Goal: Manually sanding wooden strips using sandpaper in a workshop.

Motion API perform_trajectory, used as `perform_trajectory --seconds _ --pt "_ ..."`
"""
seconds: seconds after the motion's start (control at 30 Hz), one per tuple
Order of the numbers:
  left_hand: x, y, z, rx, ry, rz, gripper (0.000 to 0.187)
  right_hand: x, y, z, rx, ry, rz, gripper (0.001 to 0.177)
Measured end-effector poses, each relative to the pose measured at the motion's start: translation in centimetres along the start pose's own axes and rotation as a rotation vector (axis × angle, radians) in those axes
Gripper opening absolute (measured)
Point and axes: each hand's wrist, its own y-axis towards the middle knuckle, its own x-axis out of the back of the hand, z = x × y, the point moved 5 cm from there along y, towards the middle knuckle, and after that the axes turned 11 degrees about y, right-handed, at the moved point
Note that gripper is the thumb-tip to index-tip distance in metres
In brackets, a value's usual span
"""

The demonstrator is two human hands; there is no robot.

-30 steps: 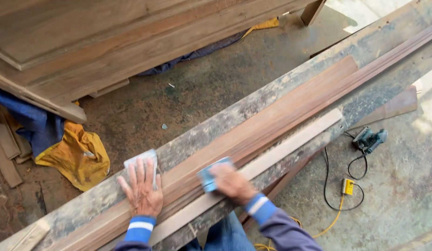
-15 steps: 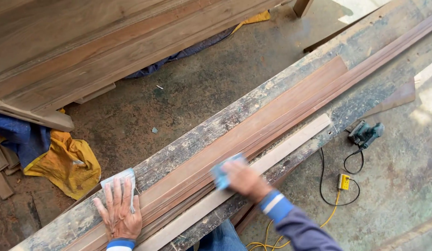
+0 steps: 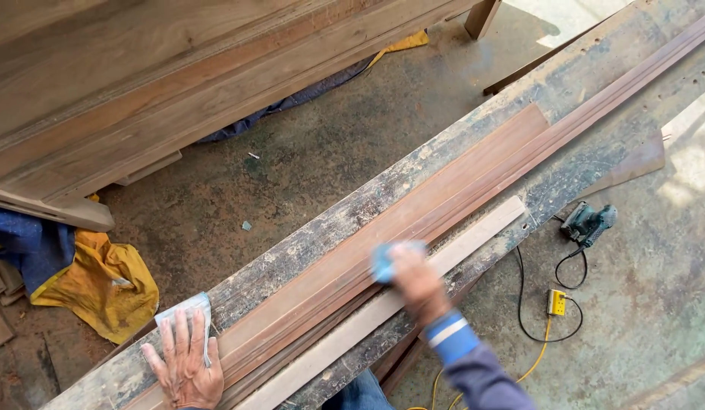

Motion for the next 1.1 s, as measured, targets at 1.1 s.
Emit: perform_trajectory --seconds 1.1 --pt "2.7 0.7 -1.6 0.009 0.01 -0.005 0.062 -6.1 -0.8 -1.0 -0.157 -0.175 -0.049 0.016"
